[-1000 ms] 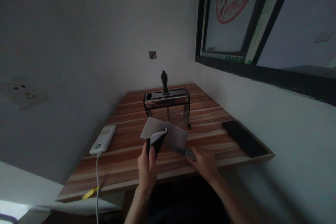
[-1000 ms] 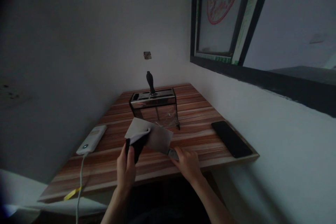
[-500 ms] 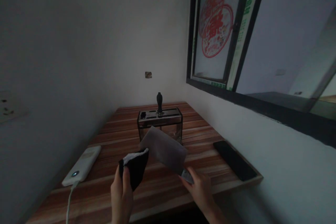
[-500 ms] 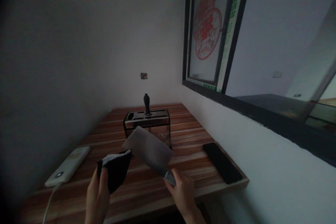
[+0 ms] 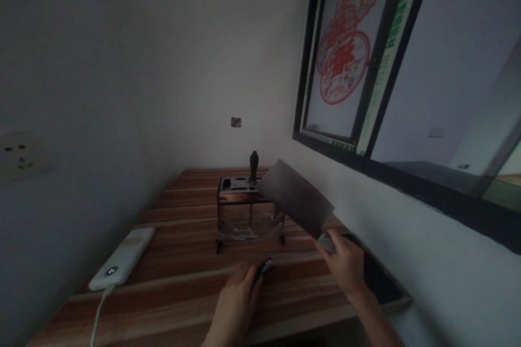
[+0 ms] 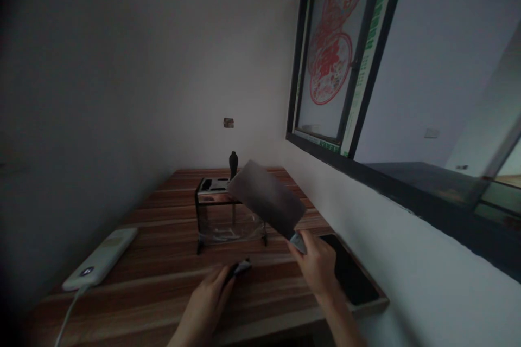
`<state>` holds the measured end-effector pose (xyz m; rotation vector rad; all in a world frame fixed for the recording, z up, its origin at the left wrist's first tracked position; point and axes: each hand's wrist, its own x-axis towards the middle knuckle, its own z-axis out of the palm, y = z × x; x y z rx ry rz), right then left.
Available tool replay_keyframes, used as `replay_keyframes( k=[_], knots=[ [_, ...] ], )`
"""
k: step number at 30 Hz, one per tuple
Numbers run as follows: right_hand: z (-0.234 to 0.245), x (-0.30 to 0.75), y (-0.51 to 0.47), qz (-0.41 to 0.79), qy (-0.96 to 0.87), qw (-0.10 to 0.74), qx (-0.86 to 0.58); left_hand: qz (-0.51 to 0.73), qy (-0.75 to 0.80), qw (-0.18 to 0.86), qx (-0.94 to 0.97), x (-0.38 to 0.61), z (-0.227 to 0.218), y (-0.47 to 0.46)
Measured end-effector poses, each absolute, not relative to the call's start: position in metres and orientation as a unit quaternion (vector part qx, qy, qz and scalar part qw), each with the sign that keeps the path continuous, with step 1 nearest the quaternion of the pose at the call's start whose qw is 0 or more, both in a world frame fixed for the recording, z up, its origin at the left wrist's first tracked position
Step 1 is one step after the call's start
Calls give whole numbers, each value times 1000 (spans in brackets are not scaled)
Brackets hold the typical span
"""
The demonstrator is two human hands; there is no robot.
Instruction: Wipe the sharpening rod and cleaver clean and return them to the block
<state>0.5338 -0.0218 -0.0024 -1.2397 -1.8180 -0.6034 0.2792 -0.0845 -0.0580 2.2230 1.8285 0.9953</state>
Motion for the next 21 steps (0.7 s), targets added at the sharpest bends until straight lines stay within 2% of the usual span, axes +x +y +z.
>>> replay_keyframes(
  k=[7,11,17,21],
  knots=[
    [84,582,2,-412,-677,330,-513,177,474,98,857,296,-66,-86],
    [141,590,4,-445,-662,276,-536,139,415,145,888,287,-58,-84],
    [213,583,8,-427,-662,169,-592,137,332,177,916,280,-33,-77],
    [251,581,16,-452,-654,153,-587,228,337,89,909,267,-11,-61]
  ],
)
